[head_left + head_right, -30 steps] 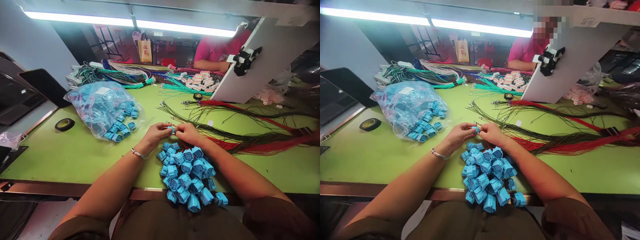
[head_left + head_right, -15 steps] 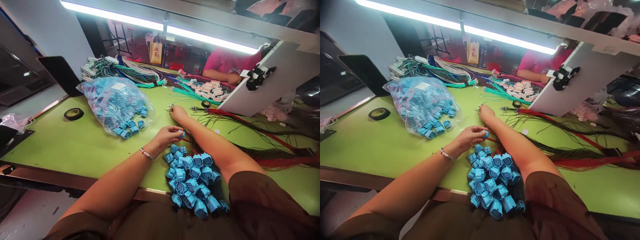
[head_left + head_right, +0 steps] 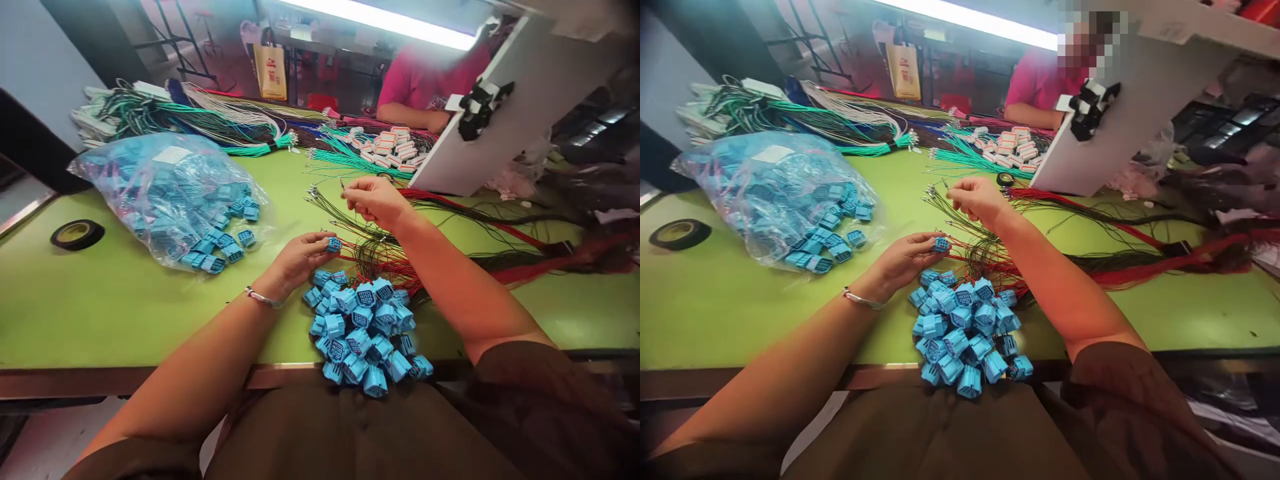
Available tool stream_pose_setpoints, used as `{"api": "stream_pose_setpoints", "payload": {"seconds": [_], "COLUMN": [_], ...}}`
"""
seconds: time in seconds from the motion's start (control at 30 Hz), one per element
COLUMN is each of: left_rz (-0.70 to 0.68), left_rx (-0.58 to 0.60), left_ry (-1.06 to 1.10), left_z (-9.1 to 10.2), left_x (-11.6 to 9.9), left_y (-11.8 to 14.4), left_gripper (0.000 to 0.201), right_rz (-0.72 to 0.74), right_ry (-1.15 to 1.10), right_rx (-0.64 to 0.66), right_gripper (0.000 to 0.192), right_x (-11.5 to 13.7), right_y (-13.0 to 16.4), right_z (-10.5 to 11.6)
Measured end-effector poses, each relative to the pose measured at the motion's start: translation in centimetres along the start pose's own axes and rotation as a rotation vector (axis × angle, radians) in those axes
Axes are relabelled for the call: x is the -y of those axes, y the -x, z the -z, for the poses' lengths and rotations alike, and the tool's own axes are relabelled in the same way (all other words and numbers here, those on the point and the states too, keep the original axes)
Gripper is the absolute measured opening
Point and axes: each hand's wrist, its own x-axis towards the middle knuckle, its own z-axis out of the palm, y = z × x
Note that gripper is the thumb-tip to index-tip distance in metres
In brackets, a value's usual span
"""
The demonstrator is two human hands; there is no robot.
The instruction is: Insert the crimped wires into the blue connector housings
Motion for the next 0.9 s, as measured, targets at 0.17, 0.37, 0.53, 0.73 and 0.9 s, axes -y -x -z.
{"api": "stream_pose_setpoints", "payload": {"seconds": [0.17,0.37,0.53,0.73,0.9], "left_rz": [0.037,0.029,0.027,0.035,0.020], "left_rx": [-0.004,0.025,0.049,0.040,0.021], "left_ry": [-0.004,-0.034,-0.044,-0.035,-0.054], "left_z": [0.0,0.2,0.3,0.2,0.1], "left_x": [0.2,0.4,0.6,0.6,0.8], "left_y": [-0.3,-0.3,-0.3,-0.1,-0.1], "left_gripper": [0.021,0.022,0.020,0.017,0.021], "right_rz": [0.198,0.547,0.555,0.627,0.785], "right_ry": [0.088,0.483,0.677,1.002,1.064], "right_rx": [-0.014,-0.189,-0.204,-0.234,-0.124], "right_gripper": [0.010,0.012,0.012,0.021,0.026], "right_x": [-3.2,-5.9,-5.8,-5.8,-5.7], "right_y": [6.4,7.7,7.3,7.6,7.7], "right_z": [-0.6,-1.7,-1.8,-1.9,-1.4]}}
